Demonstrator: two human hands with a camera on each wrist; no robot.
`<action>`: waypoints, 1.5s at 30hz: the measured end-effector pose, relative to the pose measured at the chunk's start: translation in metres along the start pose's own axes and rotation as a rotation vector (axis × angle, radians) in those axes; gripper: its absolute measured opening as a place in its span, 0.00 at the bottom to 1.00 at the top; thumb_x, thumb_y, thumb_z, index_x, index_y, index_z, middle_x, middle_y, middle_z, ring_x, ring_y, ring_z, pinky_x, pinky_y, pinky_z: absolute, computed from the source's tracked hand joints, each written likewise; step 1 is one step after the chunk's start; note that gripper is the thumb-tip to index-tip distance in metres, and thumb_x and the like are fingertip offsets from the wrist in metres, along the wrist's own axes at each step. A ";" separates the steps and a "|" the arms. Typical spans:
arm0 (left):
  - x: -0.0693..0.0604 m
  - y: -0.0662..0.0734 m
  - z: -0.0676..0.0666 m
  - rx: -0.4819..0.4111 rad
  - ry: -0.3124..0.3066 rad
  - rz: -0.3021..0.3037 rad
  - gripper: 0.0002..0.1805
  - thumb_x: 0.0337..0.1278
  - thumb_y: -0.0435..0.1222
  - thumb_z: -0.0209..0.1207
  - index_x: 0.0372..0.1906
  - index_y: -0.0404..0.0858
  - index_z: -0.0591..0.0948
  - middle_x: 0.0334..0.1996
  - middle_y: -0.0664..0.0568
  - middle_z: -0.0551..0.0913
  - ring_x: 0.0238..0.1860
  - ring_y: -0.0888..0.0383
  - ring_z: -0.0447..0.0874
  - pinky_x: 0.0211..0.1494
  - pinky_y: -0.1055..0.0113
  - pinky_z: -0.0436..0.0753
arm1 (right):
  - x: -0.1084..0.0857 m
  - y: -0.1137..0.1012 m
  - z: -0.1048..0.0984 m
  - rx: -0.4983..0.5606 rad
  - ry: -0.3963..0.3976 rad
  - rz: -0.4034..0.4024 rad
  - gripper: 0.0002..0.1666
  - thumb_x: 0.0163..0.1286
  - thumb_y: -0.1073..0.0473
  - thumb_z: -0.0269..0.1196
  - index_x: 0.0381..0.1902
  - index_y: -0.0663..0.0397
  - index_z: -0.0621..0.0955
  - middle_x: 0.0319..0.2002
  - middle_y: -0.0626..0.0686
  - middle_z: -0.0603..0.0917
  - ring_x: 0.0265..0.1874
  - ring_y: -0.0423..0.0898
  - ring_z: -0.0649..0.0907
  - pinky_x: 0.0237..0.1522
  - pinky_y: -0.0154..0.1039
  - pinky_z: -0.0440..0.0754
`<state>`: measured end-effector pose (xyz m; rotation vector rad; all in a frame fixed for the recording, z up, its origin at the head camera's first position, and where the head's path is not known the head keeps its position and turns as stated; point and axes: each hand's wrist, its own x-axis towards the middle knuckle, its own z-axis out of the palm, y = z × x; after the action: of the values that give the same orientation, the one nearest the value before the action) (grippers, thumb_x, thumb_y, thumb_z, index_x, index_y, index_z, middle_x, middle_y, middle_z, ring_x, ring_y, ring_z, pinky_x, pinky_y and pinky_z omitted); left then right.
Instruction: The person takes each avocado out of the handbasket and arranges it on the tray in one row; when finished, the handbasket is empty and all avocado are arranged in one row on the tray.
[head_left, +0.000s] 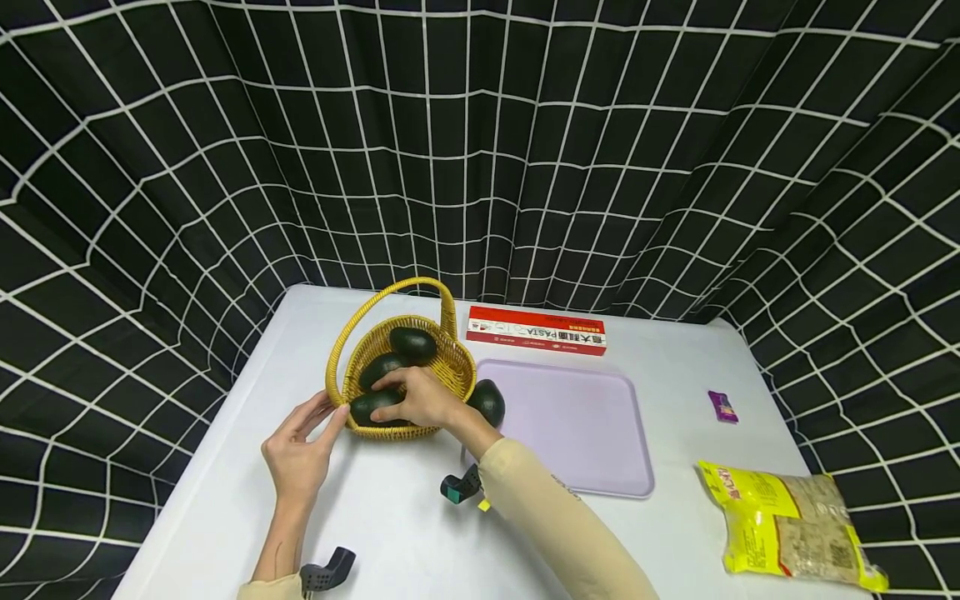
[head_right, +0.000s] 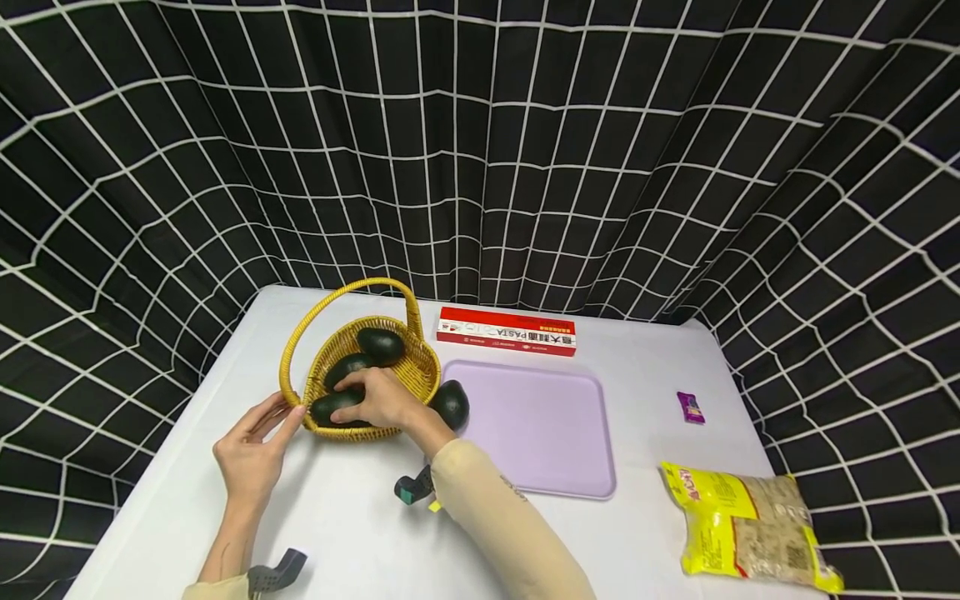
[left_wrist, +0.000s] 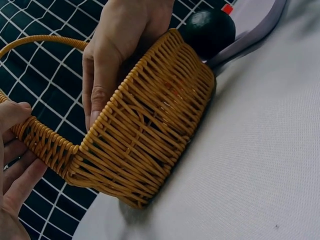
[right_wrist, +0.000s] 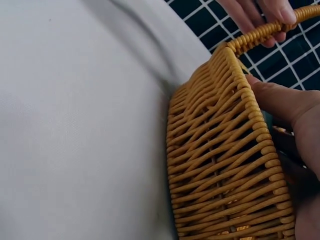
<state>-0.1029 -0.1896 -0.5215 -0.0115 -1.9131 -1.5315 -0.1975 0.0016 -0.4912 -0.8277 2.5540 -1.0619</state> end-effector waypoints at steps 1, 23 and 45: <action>0.000 0.000 0.000 0.002 0.000 0.000 0.21 0.50 0.21 0.75 0.52 0.31 0.88 0.46 0.35 0.90 0.44 0.72 0.90 0.56 0.76 0.88 | 0.000 0.000 0.000 0.005 0.007 -0.003 0.27 0.63 0.45 0.78 0.58 0.45 0.87 0.59 0.46 0.87 0.62 0.43 0.81 0.65 0.35 0.82; 0.000 0.002 0.000 -0.028 0.009 -0.023 0.20 0.50 0.21 0.75 0.51 0.31 0.88 0.46 0.47 0.92 0.43 0.68 0.92 0.58 0.72 0.88 | -0.023 0.001 -0.029 0.221 0.208 0.082 0.33 0.60 0.48 0.80 0.63 0.47 0.85 0.60 0.50 0.87 0.65 0.46 0.80 0.68 0.47 0.84; 0.001 -0.002 -0.002 0.056 -0.008 0.012 0.21 0.50 0.23 0.76 0.53 0.32 0.88 0.47 0.36 0.90 0.44 0.74 0.90 0.56 0.77 0.88 | -0.056 0.023 -0.067 0.405 0.369 0.110 0.30 0.58 0.57 0.81 0.59 0.56 0.87 0.59 0.54 0.88 0.55 0.52 0.89 0.54 0.40 0.92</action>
<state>-0.1035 -0.1919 -0.5222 -0.0042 -1.9579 -1.4715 -0.1904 0.0862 -0.4596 -0.4111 2.4812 -1.7509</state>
